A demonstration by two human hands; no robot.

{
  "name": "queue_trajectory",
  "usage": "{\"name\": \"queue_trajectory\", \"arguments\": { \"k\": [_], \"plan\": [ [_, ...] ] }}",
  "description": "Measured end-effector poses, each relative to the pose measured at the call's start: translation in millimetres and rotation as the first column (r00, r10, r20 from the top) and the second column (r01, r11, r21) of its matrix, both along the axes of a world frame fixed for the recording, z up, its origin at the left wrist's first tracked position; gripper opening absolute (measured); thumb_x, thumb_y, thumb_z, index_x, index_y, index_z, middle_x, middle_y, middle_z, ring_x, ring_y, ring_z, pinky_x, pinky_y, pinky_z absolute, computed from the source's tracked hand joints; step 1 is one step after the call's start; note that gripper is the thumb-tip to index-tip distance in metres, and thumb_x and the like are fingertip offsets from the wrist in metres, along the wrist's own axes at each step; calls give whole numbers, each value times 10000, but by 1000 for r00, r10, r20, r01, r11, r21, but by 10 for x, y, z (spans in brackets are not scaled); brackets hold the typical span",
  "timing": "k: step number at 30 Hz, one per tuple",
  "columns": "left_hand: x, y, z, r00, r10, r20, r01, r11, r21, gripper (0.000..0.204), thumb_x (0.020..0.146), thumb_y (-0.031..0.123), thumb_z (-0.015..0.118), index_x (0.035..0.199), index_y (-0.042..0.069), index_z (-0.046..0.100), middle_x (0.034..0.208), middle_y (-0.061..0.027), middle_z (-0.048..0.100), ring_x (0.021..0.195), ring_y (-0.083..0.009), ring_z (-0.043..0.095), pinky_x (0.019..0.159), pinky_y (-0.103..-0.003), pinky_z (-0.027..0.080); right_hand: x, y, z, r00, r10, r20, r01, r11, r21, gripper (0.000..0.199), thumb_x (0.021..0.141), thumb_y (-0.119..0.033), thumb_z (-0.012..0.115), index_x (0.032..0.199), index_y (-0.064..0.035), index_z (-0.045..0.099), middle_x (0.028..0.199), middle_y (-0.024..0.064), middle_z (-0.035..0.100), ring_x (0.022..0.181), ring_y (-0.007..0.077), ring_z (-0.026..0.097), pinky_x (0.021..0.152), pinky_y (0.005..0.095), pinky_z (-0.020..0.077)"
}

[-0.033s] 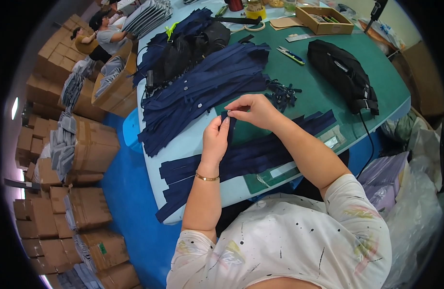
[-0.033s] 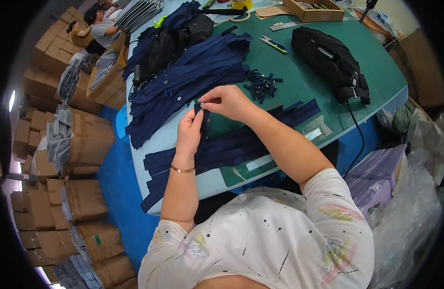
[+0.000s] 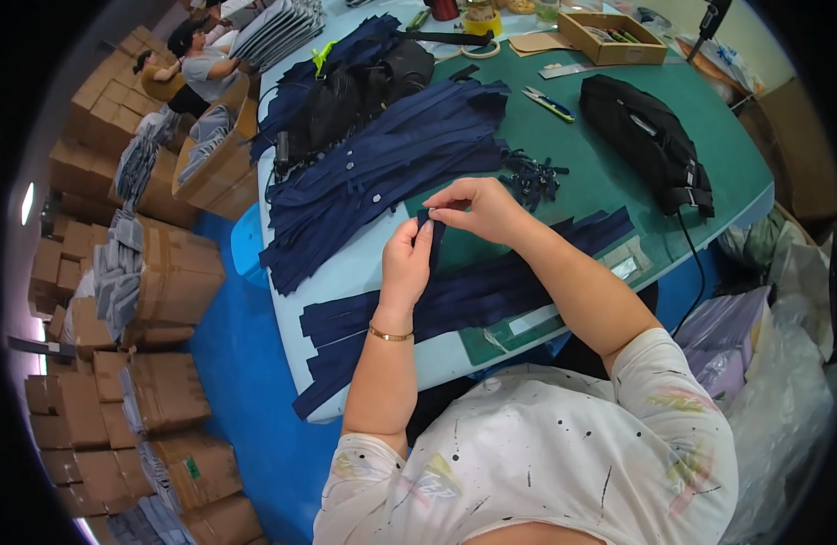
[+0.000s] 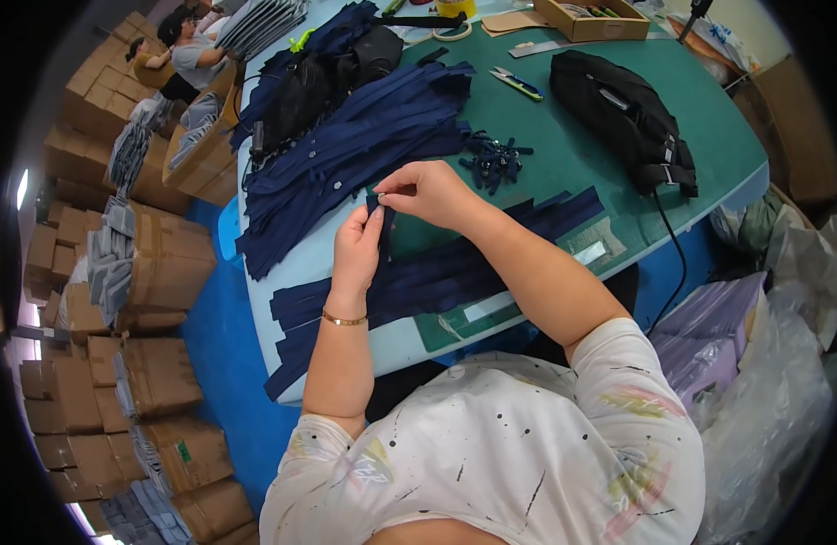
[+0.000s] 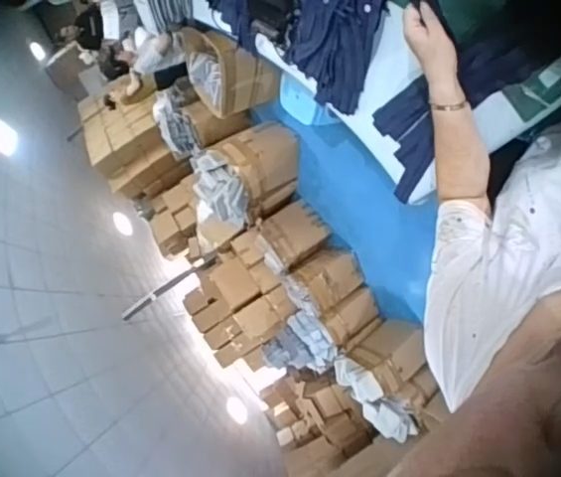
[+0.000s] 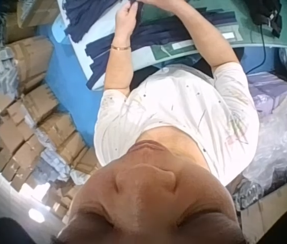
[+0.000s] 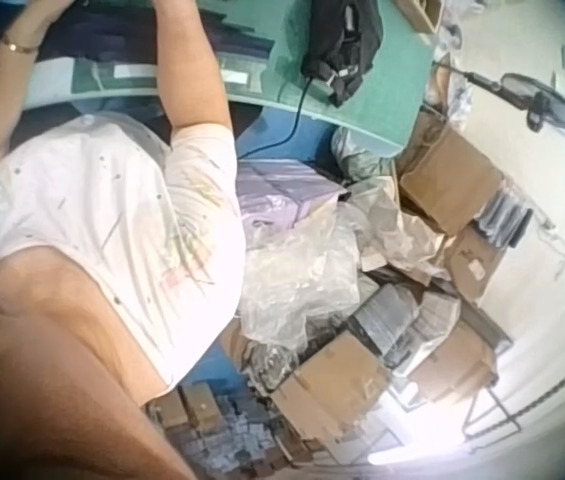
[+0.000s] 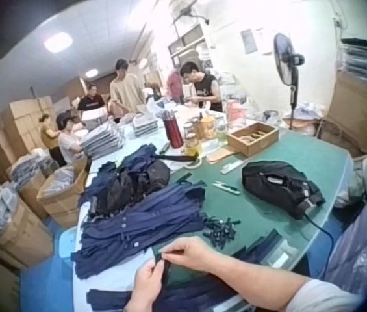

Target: The recorder is manually attaching plastic adjusters or sliders onto small fabric straps at a production table.

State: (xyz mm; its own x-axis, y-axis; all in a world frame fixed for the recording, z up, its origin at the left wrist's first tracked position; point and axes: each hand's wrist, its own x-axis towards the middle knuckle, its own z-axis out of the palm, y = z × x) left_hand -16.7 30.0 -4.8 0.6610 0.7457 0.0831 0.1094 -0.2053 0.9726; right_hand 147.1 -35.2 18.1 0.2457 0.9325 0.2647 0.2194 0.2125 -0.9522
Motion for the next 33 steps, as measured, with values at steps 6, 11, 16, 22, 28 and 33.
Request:
{"name": "queue_trajectory", "arguments": {
  "k": [6,11,16,22,28,33],
  "plan": [
    [52,-110,119,997,73,-34,-60,953,295,183,941,145,502,872,1,591,771,42,529,681,-44,430,621,-193,372,-2,-12,-35,999,-3,43,5,999,-53,161,741,-108,714,867,-12,684,782,66,667,708,125,622,664,249,499],
    [37,-53,14,998,42,-41,-33,980,198,175,937,149,512,871,5,586,761,43,536,687,-44,435,621,-190,365,46,-6,-22,996,-4,89,11,997,-80,162,750,-109,708,873,-8,680,798,60,661,735,123,615,687,252,495],
    [19,-16,-10,1000,11,-25,-13,996,-85,165,913,137,524,893,-14,588,738,-41,519,671,-124,462,604,-254,391,101,-7,6,1000,-2,-14,0,988,-156,167,754,-111,708,879,-5,677,801,60,657,759,117,608,714,250,490],
    [11,-16,-13,993,-17,-116,32,991,133,197,948,156,496,976,1,614,808,46,567,713,-32,461,637,-185,385,29,-4,-34,987,-1,160,28,986,-165,233,732,-209,715,883,-34,687,766,51,668,714,127,626,671,258,492],
    [21,-43,18,1000,-12,5,12,985,-171,211,950,142,486,1039,-15,596,849,35,575,772,-40,481,692,-190,397,102,4,-19,999,33,-1,-33,990,-137,213,748,-146,714,881,15,674,790,49,660,727,97,591,673,245,485],
    [49,-70,27,1000,-5,24,4,1000,12,201,949,144,488,1022,-9,597,856,29,578,787,-30,477,695,-183,392,96,10,-27,999,53,14,-49,978,-203,210,753,-136,710,882,24,667,789,48,656,728,96,590,686,239,483]
  ]
}}
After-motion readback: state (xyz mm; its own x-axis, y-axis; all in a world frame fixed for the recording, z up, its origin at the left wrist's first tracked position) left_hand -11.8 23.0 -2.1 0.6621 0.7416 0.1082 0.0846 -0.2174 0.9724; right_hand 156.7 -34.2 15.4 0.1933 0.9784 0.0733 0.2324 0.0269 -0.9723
